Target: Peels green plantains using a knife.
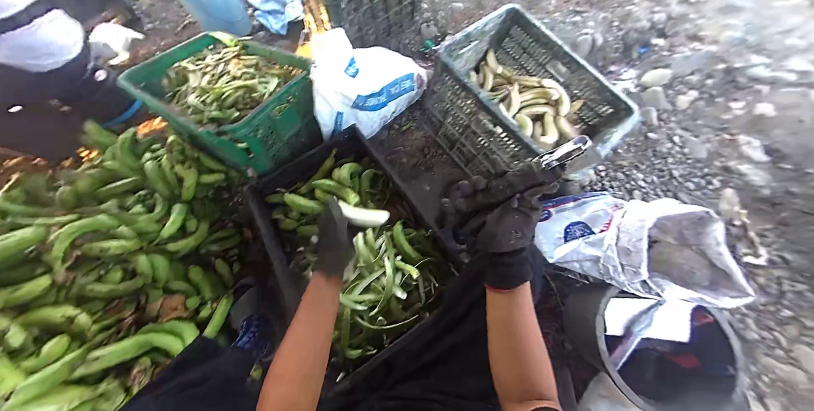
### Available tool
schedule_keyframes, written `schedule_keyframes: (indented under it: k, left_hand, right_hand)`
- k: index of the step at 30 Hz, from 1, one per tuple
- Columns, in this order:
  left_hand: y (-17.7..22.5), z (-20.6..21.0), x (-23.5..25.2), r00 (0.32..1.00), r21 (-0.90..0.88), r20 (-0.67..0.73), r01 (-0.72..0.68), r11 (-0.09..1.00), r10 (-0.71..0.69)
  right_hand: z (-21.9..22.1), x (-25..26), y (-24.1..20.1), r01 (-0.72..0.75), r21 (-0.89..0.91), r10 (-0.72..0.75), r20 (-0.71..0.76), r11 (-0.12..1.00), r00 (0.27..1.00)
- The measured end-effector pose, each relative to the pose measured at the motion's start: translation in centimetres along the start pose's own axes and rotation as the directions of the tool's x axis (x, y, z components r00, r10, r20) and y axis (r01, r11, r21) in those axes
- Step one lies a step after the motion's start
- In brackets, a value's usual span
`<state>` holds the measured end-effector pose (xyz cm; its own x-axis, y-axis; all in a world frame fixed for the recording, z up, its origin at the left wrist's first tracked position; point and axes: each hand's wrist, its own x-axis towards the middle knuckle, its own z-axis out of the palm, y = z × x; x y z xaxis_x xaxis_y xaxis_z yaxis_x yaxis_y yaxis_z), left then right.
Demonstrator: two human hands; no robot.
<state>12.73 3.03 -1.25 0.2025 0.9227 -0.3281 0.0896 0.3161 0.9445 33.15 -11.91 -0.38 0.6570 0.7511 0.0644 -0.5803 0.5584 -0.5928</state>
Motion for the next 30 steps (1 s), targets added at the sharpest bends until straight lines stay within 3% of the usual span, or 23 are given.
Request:
schedule_keyframes:
  k: [2,4,6,8,10,11,12,14,16,20,24,27,30]
  left_hand:
    - [4.8,6.6,1.0,0.960,-0.223,0.271,-0.001,0.975,0.063]
    - [9.0,12.0,1.2,0.936,-0.216,0.319,-0.081,0.973,0.148]
    - [9.7,14.3,2.0,0.901,0.145,0.327,-0.348,0.926,0.287]
    - [8.2,14.0,2.9,0.830,0.604,0.472,-0.550,0.577,0.297]
    - [5.3,12.5,4.5,0.820,0.817,0.572,-0.566,0.111,-0.032]
    - [3.2,11.5,5.6,0.810,0.820,0.549,-0.570,-0.054,-0.207]
    - [0.7,10.1,6.7,0.797,0.805,0.515,-0.576,-0.144,-0.315]
    - [-3.7,7.3,8.2,0.779,0.793,0.437,-0.570,-0.216,-0.449]
    - [-6.8,5.3,8.7,0.800,0.804,0.376,-0.532,-0.264,-0.467]
    - [-8.5,4.2,9.2,0.865,0.835,0.374,-0.471,-0.285,-0.335]
    - [-7.6,2.0,9.4,0.893,0.897,0.368,-0.414,-0.154,-0.259]
    - [-5.3,-0.8,8.1,0.918,0.925,0.379,-0.373,0.075,-0.113]
    - [-3.5,-4.8,6.0,0.923,0.776,0.352,-0.380,0.504,0.155]
  right_hand:
    - [-0.4,0.5,-0.4,0.089,0.084,-0.092,0.029,0.993,0.995]
    - [-1.0,0.8,-0.2,0.124,0.111,-0.129,0.032,0.986,0.991]
    - [-0.8,1.0,-0.2,0.086,0.176,-0.083,-0.022,0.981,0.996]
    - [0.0,1.0,-0.3,0.079,0.156,-0.067,-0.080,0.985,0.995]
    - [0.6,0.9,-0.3,0.068,0.127,-0.057,-0.086,0.990,0.995]
    - [0.7,0.9,-0.1,0.050,0.140,-0.039,-0.080,0.989,0.996]
    - [1.0,1.0,0.1,0.031,0.142,-0.019,-0.088,0.989,0.996]
    - [1.1,1.1,0.5,-0.024,0.178,0.037,-0.068,0.984,0.997]
    - [1.4,1.3,0.7,-0.071,0.220,0.085,-0.055,0.973,0.995]
    - [2.1,1.8,1.0,-0.054,0.106,0.064,-0.090,0.993,0.994]
    - [2.9,2.2,1.6,-0.087,0.068,0.098,-0.170,0.994,0.981]
    - [3.0,2.1,2.5,-0.112,-0.017,0.109,-0.124,0.994,0.986]
    - [2.8,2.0,3.9,-0.120,-0.176,0.110,-0.065,0.977,0.992]
